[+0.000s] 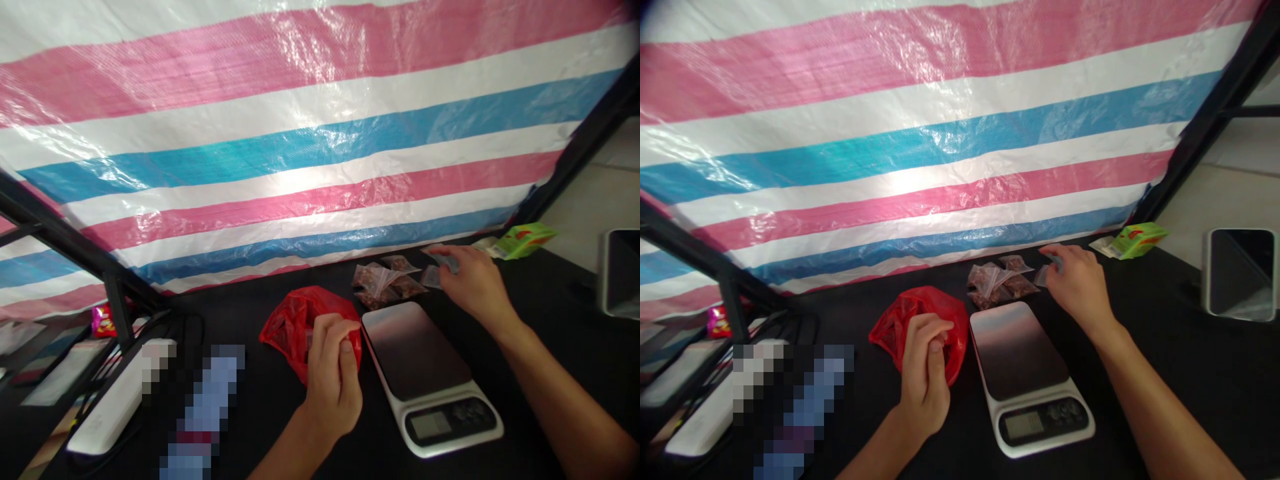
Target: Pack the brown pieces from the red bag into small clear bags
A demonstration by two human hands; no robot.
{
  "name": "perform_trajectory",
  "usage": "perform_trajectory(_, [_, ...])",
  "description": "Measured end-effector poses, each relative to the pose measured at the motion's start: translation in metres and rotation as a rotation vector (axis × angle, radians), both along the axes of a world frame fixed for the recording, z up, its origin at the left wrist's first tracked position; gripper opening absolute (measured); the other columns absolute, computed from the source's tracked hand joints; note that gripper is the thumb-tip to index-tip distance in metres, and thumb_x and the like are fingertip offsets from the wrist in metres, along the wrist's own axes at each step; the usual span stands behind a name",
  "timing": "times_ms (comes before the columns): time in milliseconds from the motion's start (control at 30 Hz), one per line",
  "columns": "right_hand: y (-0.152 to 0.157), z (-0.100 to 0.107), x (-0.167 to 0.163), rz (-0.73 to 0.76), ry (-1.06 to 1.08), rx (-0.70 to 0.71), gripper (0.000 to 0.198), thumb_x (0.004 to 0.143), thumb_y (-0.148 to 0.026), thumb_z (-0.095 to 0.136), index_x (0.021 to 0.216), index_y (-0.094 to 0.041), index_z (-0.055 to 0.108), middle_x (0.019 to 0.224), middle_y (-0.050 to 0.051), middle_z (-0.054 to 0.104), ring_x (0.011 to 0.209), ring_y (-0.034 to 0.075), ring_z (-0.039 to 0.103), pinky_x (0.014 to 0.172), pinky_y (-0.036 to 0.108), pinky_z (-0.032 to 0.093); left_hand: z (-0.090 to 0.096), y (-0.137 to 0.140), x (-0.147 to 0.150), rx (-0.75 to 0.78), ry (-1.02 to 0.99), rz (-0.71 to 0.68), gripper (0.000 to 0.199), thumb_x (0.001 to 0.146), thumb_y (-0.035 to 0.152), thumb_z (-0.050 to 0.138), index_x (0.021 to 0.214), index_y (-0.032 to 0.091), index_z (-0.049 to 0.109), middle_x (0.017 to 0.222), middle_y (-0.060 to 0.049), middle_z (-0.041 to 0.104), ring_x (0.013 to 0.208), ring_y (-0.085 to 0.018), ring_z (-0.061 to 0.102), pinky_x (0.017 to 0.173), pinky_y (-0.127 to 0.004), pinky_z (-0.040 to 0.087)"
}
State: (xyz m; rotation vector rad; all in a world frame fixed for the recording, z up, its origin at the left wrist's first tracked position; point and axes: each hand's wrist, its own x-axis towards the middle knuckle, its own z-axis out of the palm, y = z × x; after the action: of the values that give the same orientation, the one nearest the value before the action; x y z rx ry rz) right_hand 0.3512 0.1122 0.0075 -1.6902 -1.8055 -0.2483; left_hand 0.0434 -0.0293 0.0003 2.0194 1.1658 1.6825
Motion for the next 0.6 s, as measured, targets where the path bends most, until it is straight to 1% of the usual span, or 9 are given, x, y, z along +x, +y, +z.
perform_trajectory(100, [0.005, -0.01, 0.026, -0.023, -0.124, -0.202, 0.039, 0.086, -0.035, 0.064, 0.121, -0.023, 0.079, 0.109, 0.016, 0.079, 0.101, 0.044, 0.071, 0.083, 0.054, 0.055, 0.001, 0.0, 0.0, 0.0, 0.02, -0.01, 0.031, 0.105, 0.011, 0.042, 0.124, 0.023, 0.063, 0.111, -0.008, 0.06, 0.1, -0.02, 0.061, 0.087, -0.032, 0.051])
perform_trajectory(167, [0.007, -0.016, 0.033, -0.003, -0.152, -0.3, 0.039, 0.083, -0.038, 0.069, 0.118, -0.025, 0.08, 0.102, 0.013, 0.081, 0.098, 0.043, 0.073, 0.081, 0.053, 0.054, 0.002, 0.0, 0.0, 0.002, 0.034, -0.013, 0.03, 0.105, 0.009, 0.043, 0.123, 0.023, 0.063, 0.11, -0.008, 0.059, 0.1, -0.019, 0.061, 0.087, -0.031, 0.05])
perform_trajectory(200, [0.007, -0.016, 0.033, -0.001, -0.148, -0.303, 0.038, 0.082, -0.037, 0.071, 0.117, -0.026, 0.08, 0.098, 0.012, 0.081, 0.097, 0.042, 0.073, 0.081, 0.052, 0.054, 0.002, 0.0, 0.0, 0.003, 0.038, -0.014, 0.03, 0.105, 0.009, 0.043, 0.122, 0.023, 0.063, 0.11, -0.007, 0.059, 0.1, -0.019, 0.06, 0.087, -0.031, 0.05])
perform_trajectory(267, [0.005, -0.009, 0.027, -0.016, -0.071, -0.223, 0.038, 0.085, -0.033, 0.07, 0.121, -0.024, 0.078, 0.091, 0.011, 0.081, 0.093, 0.039, 0.074, 0.081, 0.049, 0.053, 0.003, 0.001, 0.0, 0.008, 0.035, -0.013, 0.03, 0.105, 0.009, 0.044, 0.122, 0.023, 0.063, 0.111, -0.007, 0.059, 0.101, -0.018, 0.06, 0.087, -0.03, 0.05])
perform_trajectory(333, [0.0, 0.006, 0.015, -0.01, 0.126, -0.105, 0.04, 0.092, -0.036, 0.068, 0.128, -0.02, 0.074, 0.092, 0.014, 0.08, 0.085, 0.035, 0.074, 0.078, 0.046, 0.052, 0.003, 0.001, 0.0, 0.003, 0.021, -0.012, 0.029, 0.105, 0.009, 0.044, 0.122, 0.024, 0.062, 0.112, -0.007, 0.059, 0.104, -0.018, 0.06, 0.09, -0.029, 0.05])
perform_trajectory(400, [-0.01, 0.025, -0.003, 0.138, 0.421, 0.004, 0.044, 0.101, -0.042, 0.061, 0.136, -0.017, 0.068, 0.102, 0.017, 0.08, 0.09, 0.031, 0.074, 0.079, 0.042, 0.053, 0.003, 0.003, 0.0, -0.025, -0.008, -0.033, 0.026, 0.106, 0.013, 0.047, 0.123, 0.024, 0.062, 0.114, -0.007, 0.061, 0.106, -0.019, 0.061, 0.091, -0.029, 0.05])
perform_trajectory(467, [-0.024, 0.039, -0.025, 0.356, 0.653, 0.025, 0.046, 0.099, -0.047, 0.067, 0.137, -0.02, 0.065, 0.098, 0.011, 0.08, 0.088, 0.026, 0.074, 0.077, 0.036, 0.055, 0.001, 0.004, 0.0, -0.084, -0.043, -0.093, 0.023, 0.106, 0.02, 0.052, 0.126, 0.025, 0.061, 0.116, -0.007, 0.062, 0.104, -0.018, 0.062, 0.09, -0.029, 0.05])
perform_trajectory(533, [-0.042, 0.046, -0.05, 0.578, 0.731, -0.111, 0.042, 0.1, -0.045, 0.067, 0.136, -0.024, 0.064, 0.098, 0.006, 0.079, 0.087, 0.022, 0.074, 0.076, 0.032, 0.057, -0.001, 0.006, 0.0, -0.16, -0.072, -0.164, 0.028, 0.105, 0.029, 0.059, 0.133, 0.026, 0.059, 0.123, -0.008, 0.063, 0.107, -0.02, 0.063, 0.093, -0.031, 0.051])
perform_trajectory(600, [-0.061, 0.047, -0.073, 0.718, 0.677, -0.205, 0.037, 0.101, -0.04, 0.067, 0.136, -0.028, 0.064, 0.101, 0.003, 0.079, 0.091, 0.02, 0.075, 0.084, 0.031, 0.058, -0.003, 0.006, 0.0, -0.247, -0.082, -0.223, 0.045, 0.101, 0.038, 0.066, 0.144, 0.026, 0.054, 0.136, -0.012, 0.061, 0.122, -0.026, 0.061, 0.106, -0.038, 0.049])
